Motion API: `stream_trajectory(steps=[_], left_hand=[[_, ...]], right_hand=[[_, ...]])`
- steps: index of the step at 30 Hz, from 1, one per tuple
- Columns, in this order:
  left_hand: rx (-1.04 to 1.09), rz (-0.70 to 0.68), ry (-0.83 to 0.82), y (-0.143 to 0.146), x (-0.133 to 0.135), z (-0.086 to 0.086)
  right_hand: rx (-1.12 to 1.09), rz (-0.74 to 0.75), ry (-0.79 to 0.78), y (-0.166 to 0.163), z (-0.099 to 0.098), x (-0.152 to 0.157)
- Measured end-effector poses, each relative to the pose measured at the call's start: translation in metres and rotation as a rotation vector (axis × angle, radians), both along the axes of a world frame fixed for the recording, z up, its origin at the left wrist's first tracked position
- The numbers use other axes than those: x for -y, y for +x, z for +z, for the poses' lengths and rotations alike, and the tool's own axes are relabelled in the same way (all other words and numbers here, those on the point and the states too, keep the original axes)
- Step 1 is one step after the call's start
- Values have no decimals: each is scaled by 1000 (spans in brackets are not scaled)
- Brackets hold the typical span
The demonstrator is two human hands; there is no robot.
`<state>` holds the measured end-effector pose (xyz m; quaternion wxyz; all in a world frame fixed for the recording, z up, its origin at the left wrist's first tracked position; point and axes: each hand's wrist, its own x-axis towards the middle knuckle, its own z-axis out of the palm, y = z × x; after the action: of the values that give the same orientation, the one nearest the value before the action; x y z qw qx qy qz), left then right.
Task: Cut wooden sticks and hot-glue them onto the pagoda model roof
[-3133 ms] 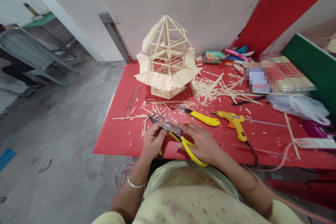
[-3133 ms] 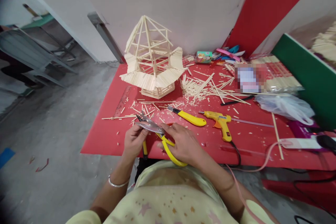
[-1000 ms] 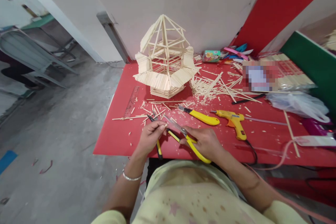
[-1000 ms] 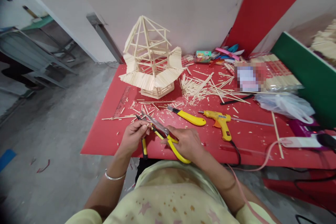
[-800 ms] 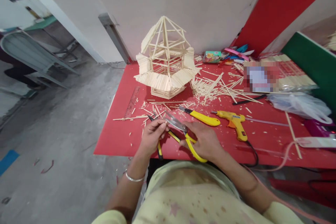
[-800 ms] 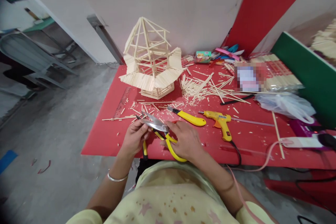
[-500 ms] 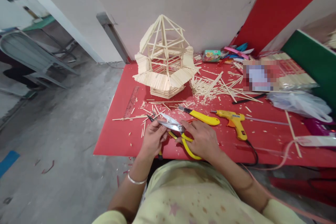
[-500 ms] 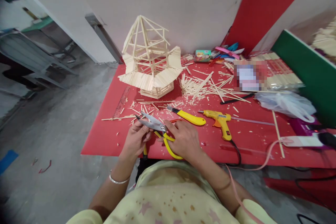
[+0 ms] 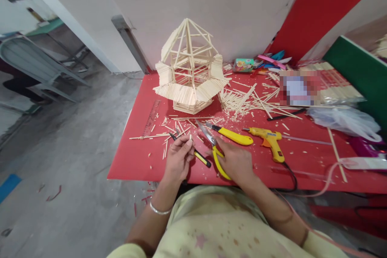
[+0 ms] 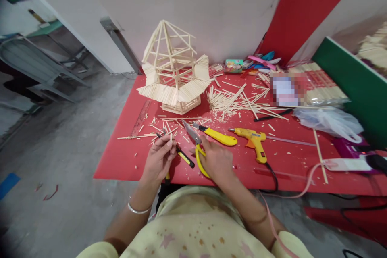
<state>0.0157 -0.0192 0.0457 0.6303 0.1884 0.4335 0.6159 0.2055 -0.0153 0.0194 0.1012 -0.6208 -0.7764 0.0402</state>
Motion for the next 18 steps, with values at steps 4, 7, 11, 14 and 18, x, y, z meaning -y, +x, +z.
stream_trajectory(steps=[4, 7, 11, 14, 18], left_hand=[[-2, 3, 11, -1, 0, 0], [-8, 14, 9, 1, -3, 6], [-1, 23, 28, 3, -13, 23], [13, -14, 78, 4, -27, 38], [25, -44, 153, 6, -49, 58]], right_hand=[[111, 9, 48, 7, 5, -1], [24, 58, 144, 7, 22, 0], [-372, 149, 159, -11, 60, -4], [-689, 285, -42, -33, 82, -16], [-887, 304, -105, -57, 93, -42]])
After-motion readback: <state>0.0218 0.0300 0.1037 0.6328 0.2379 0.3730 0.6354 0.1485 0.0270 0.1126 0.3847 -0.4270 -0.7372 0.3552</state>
